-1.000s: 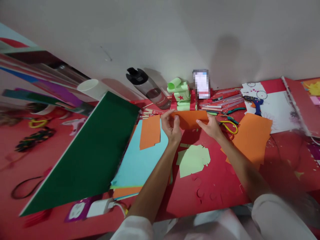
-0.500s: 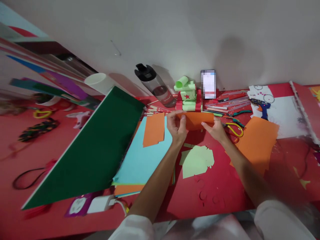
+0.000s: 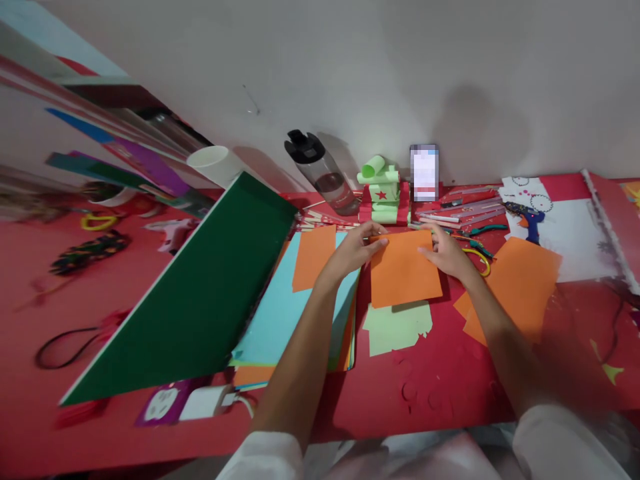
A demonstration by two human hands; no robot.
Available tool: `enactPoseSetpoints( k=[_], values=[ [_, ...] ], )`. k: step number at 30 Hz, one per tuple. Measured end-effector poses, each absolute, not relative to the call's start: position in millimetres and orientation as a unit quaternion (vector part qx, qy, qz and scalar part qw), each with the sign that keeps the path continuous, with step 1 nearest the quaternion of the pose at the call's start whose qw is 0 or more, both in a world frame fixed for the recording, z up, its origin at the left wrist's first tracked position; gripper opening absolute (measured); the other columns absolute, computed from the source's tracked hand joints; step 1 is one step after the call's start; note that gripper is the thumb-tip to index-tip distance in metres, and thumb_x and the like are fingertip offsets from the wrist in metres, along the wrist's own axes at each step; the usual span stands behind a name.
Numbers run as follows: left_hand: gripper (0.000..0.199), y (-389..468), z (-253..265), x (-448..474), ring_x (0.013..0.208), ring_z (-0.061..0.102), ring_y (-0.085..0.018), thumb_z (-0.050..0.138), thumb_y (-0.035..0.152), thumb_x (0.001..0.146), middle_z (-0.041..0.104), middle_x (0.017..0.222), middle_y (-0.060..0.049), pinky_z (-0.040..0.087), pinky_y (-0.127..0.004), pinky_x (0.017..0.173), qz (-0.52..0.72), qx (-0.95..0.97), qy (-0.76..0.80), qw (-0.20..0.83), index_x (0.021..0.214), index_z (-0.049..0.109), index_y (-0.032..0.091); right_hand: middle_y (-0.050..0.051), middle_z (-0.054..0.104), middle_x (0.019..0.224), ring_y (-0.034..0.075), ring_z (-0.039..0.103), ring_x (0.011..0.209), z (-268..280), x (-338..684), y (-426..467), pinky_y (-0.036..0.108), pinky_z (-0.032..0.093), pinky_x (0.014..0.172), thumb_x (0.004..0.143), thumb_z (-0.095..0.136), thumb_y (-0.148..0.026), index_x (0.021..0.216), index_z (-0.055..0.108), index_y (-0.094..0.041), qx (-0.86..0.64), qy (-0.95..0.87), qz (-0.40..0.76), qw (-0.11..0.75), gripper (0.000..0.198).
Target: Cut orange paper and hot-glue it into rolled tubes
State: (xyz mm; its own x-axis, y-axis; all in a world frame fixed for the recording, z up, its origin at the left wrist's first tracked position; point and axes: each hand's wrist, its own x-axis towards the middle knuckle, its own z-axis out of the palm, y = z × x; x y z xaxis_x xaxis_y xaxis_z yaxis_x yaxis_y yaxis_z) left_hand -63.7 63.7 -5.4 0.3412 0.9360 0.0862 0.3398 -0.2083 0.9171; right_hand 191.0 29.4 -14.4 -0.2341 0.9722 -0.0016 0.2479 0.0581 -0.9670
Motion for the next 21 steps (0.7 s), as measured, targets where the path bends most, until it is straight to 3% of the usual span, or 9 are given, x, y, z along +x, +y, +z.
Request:
enactPoseSetpoints(
  k=[3,6,13,21],
  values=[
    [0.014,65.6,-18.2,-62.6,0.089,0.069,-0.021,0.063,0.033,0.087,0.072,0.095,-0.004,0.054,-0.034,0.081,0.291,0.739,0.453,0.404,0.095,0.06,0.021,-0.001,0.067,0.08,0.019,0.062,0.062,-17.4,195.5,30.5,0.033,0.05,0.063,0.086,0.065,-0.033,0.117,0.066,-0.024,-0.538,-0.689,0.377,0.306,0.033],
    [0.011,64.2,-23.3,-63.9,0.092,0.069,-0.023,0.061,0.027,0.088,0.074,0.098,-0.004,0.053,-0.037,0.085,0.235,0.778,0.463,0.353,0.098,0.062,0.023,0.0,0.069,0.078,0.02,0.063,0.065,-14.7,194.2,29.7,0.033,0.047,0.069,0.085,0.066,-0.025,0.108,0.07,-0.023,-0.564,-0.729,0.287,0.259,0.024],
    [0.036,60.1,-23.4,-68.6,0.101,0.066,-0.027,0.059,0.018,0.089,0.067,0.115,-0.011,0.055,-0.04,0.085,0.133,0.842,0.454,0.26,0.124,0.064,0.021,0.005,0.073,0.083,0.024,0.065,0.075,-19.8,190.4,30.4,0.034,0.044,0.076,0.089,0.065,-0.017,0.114,0.072,-0.021,-0.577,-0.756,0.223,0.212,0.026],
    [0.038,60.5,-20.8,-65.1,0.114,0.062,-0.032,0.06,0.017,0.092,0.063,0.12,-0.015,0.053,-0.043,0.096,0.075,0.853,0.468,0.216,0.129,0.066,0.016,0.008,0.071,0.105,0.023,0.065,0.088,-25.8,189.2,30.3,0.033,0.043,0.078,0.093,0.067,-0.014,0.114,0.069,-0.019,-0.579,-0.771,0.187,0.186,0.022]
  ],
)
